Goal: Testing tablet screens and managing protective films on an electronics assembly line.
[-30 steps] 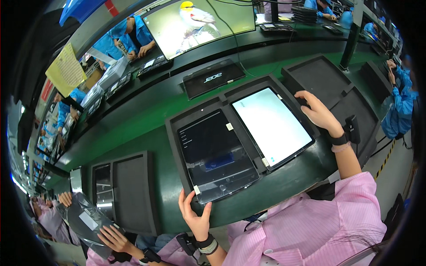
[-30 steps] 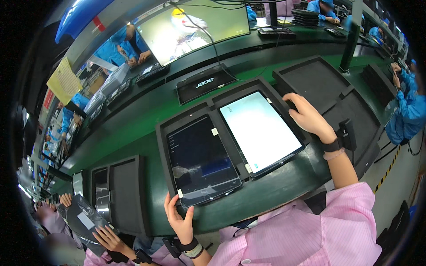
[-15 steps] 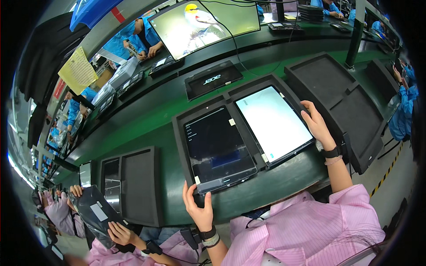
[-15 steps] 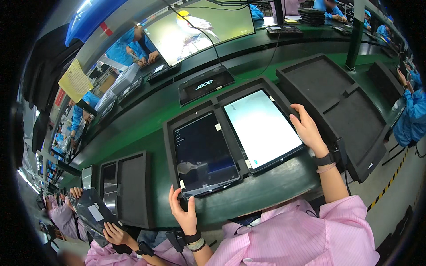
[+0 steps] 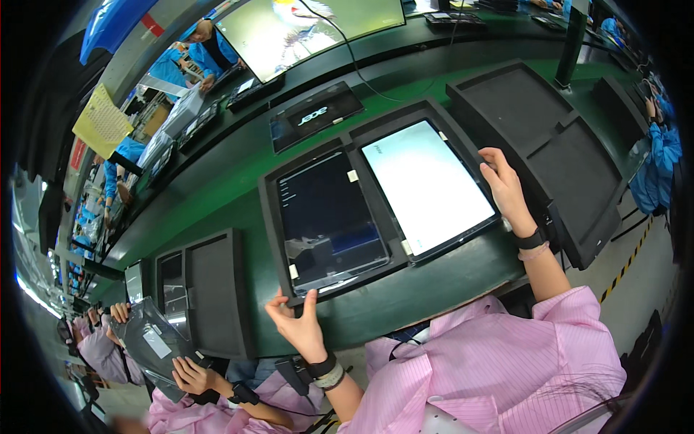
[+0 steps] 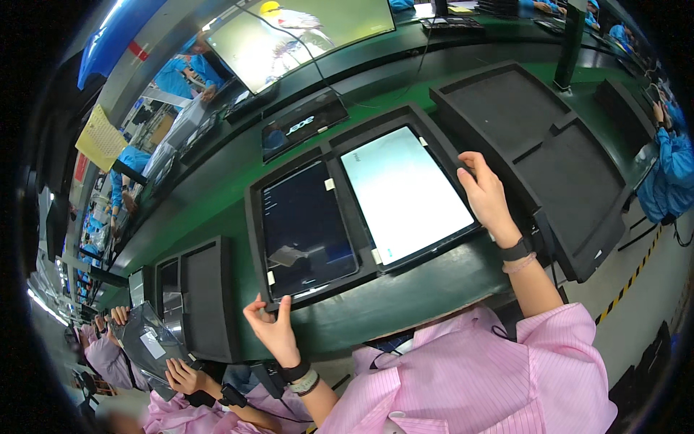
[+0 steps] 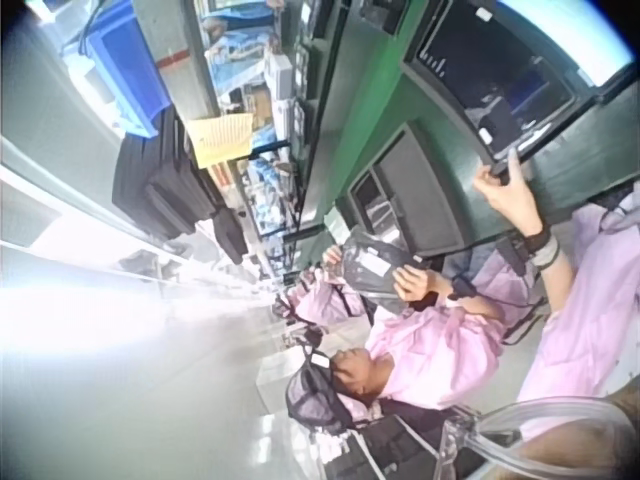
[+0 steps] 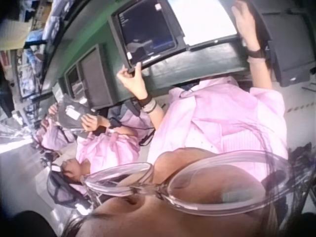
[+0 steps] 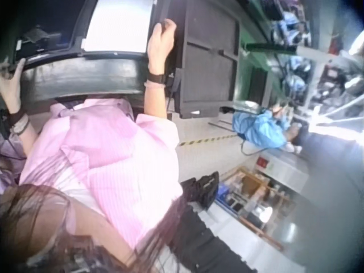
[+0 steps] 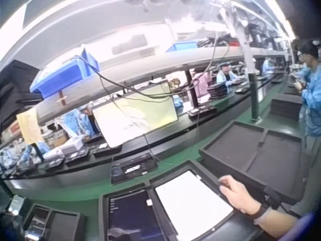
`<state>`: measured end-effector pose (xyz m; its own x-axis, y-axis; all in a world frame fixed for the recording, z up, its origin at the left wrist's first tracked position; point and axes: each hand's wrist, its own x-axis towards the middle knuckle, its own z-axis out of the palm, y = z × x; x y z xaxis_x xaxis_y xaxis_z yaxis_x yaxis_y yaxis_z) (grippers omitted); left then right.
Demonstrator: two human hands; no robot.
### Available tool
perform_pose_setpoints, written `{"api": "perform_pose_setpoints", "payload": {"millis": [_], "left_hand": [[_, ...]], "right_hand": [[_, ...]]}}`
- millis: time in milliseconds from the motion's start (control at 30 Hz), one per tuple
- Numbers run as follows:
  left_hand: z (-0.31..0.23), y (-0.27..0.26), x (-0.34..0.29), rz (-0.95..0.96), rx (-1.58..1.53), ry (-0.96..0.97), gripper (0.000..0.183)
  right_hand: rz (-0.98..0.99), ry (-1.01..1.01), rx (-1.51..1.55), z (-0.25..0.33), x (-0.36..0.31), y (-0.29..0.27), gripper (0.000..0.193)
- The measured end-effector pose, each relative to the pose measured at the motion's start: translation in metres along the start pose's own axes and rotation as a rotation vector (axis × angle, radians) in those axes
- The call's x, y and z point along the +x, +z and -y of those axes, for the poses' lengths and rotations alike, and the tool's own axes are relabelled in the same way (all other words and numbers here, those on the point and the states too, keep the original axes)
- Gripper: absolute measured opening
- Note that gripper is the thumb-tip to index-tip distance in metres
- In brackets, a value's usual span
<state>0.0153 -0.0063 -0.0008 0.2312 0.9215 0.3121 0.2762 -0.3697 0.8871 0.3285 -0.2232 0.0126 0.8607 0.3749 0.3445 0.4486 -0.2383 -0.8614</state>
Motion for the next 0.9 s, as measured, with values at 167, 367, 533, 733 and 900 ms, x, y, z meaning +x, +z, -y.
{"api": "perform_pose_setpoints", "payload": {"millis": [167, 367, 533, 733, 900], "left_hand": [[0.018, -0.018, 0.021, 0.009, -0.113, 0.003, 0.048], [-0.004, -0.035, 0.001, -0.308, 0.363, 0.173, 0.020], [-0.054, -0.021, -0.049, 0.384, -0.289, -0.309, 0.020], [-0.062, 0.032, -0.077, 0.664, -0.761, -0.610, 0.032], [-0.067, 0.037, -0.071, 0.662, -0.820, -0.683, 0.037]], "right_hand": [[0.038, -0.033, -0.121, 0.032, -0.036, -0.014, 0.026], [0.222, -0.030, 0.007, 0.039, -0.037, -0.033, 0.026], [0.080, -0.090, 0.231, 0.041, -0.027, -0.020, 0.029], [0.044, -0.138, 0.306, 0.030, -0.040, 0.013, 0.027], [0.016, -0.104, 0.415, 0.028, -0.045, 0.012, 0.023]]}}
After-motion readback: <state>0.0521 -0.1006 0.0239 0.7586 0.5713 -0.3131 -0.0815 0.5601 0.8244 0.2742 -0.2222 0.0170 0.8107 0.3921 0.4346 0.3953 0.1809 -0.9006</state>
